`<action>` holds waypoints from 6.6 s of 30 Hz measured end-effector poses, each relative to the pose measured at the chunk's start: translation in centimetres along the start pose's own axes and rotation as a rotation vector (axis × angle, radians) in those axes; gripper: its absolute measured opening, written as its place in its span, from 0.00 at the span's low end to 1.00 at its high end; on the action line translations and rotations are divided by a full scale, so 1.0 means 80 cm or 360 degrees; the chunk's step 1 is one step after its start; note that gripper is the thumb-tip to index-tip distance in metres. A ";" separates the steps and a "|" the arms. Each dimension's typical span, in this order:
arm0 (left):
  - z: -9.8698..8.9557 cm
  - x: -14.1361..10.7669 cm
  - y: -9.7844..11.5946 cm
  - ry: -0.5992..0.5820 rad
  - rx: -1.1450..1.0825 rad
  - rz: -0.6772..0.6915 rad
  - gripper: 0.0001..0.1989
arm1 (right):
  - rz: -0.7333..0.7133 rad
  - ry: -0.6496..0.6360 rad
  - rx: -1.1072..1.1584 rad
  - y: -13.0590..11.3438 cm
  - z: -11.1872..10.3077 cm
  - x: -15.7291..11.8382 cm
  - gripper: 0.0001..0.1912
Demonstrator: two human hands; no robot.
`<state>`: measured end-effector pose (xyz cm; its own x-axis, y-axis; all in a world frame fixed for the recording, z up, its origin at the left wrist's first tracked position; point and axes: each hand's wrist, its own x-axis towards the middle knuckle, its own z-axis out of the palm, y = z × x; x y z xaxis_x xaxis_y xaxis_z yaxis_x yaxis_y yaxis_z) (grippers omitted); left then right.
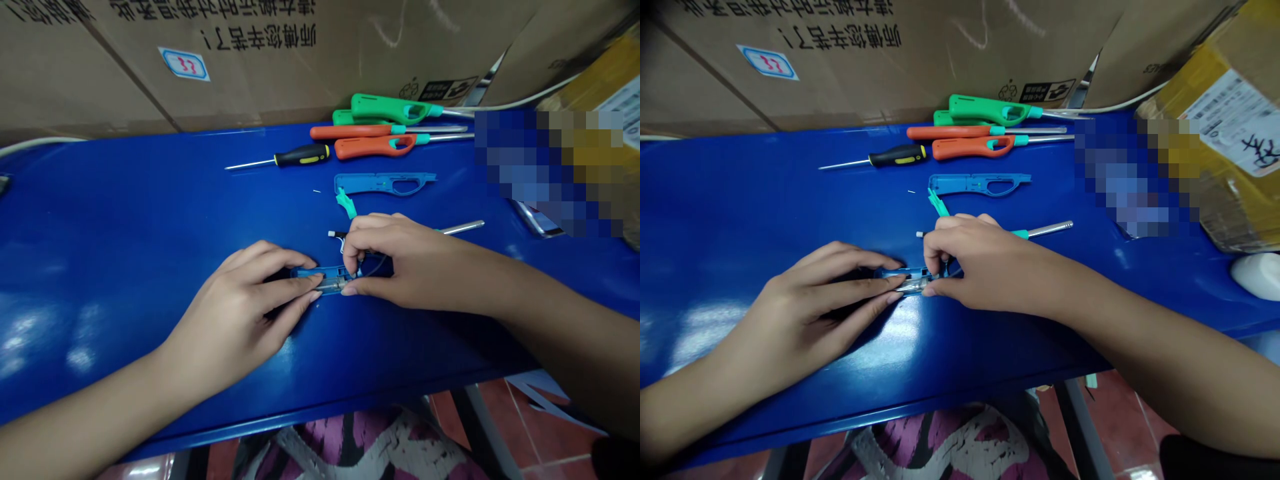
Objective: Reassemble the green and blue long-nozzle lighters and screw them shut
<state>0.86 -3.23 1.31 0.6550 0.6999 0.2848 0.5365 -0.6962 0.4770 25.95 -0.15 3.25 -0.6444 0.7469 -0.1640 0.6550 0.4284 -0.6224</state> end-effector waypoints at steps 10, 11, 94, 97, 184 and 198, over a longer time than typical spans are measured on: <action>-0.001 0.001 0.002 -0.0001 0.0020 0.0011 0.10 | 0.0018 0.0014 -0.0019 -0.001 0.002 -0.001 0.07; -0.002 0.001 0.002 -0.0002 0.0019 0.0009 0.10 | 0.0012 0.0013 -0.0024 -0.002 0.003 -0.001 0.07; -0.003 0.004 -0.003 0.0031 -0.0248 -0.0068 0.08 | -0.0246 0.0149 -0.0240 0.001 0.006 -0.005 0.09; -0.003 0.004 -0.003 0.0021 -0.0181 0.0011 0.08 | -0.0259 0.0173 -0.0290 0.002 0.006 -0.006 0.16; -0.001 0.000 -0.006 0.0218 -0.0003 0.0174 0.12 | -0.0236 -0.0076 -0.0029 -0.008 -0.005 -0.010 0.05; -0.003 0.000 -0.004 0.0258 -0.0006 0.0162 0.13 | -0.0208 -0.0101 -0.0037 -0.009 -0.008 -0.012 0.04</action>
<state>0.60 -2.95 1.34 0.6113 0.6428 0.4616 0.4698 -0.7641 0.4421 26.32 -0.85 4.35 -0.7481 0.6506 -0.1310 0.5723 0.5324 -0.6237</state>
